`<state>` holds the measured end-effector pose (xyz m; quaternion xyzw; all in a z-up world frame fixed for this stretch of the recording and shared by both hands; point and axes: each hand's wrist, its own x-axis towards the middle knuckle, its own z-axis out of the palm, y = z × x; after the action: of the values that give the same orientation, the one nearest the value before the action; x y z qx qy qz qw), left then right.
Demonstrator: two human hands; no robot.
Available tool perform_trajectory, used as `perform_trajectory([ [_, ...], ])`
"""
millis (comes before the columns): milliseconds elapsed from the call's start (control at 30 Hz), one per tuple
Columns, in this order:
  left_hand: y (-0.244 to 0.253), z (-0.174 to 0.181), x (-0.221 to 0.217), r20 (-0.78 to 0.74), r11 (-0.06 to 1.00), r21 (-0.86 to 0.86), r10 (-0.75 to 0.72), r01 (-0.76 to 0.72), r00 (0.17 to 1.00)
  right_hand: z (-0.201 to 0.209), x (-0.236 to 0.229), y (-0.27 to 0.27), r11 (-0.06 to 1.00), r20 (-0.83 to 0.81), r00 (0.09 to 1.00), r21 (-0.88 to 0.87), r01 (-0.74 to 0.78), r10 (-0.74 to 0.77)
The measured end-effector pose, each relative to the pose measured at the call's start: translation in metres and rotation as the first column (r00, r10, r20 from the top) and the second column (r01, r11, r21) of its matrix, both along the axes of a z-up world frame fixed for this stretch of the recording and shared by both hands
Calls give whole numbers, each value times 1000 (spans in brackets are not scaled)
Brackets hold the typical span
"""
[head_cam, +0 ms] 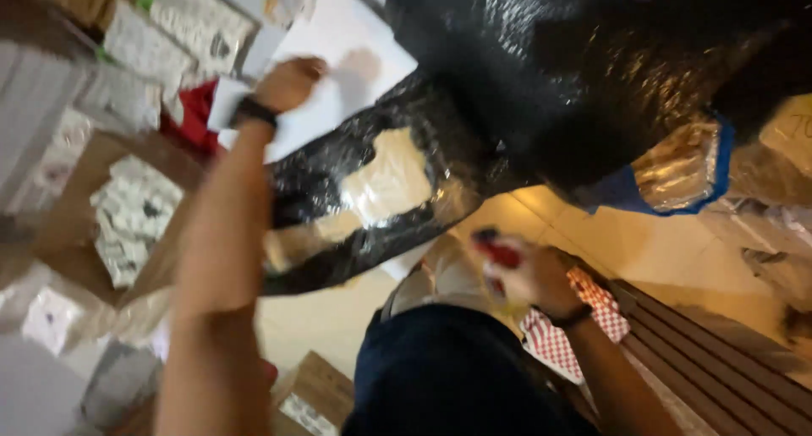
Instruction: Wrapping an object in black bubble wrap and securing it with tape using a dispenser.
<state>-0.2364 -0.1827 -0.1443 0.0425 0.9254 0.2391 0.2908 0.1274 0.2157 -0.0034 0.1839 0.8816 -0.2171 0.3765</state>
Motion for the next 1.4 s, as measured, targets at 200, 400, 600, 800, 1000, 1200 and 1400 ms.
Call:
perform_trajectory([
  [200,-91,191,184,386,652,464,461,-600,799,-3,34,24,-56,204,215,-836,545,-955],
  [400,-167,-1,283,619,174,580,540,-796,570,28,-35,-74,-443,442,-194,-896,-39,-876],
  [600,-67,66,419,523,98,591,710,-801,473,-5,-124,-33,124,-143,299,-989,-84,-943],
  [800,47,103,506,301,286,752,653,-594,695,0,-211,-76,-333,359,443,-933,138,-822],
  [1000,58,130,500,-468,958,280,198,-68,861,18,-216,29,272,-373,406,-919,-285,-834],
  [1200,83,141,469,-639,973,-108,-224,202,736,53,-257,121,921,-982,61,147,-360,180],
  [1400,92,146,465,-726,979,-104,-194,173,659,-25,-296,164,522,-508,125,839,-153,852],
])
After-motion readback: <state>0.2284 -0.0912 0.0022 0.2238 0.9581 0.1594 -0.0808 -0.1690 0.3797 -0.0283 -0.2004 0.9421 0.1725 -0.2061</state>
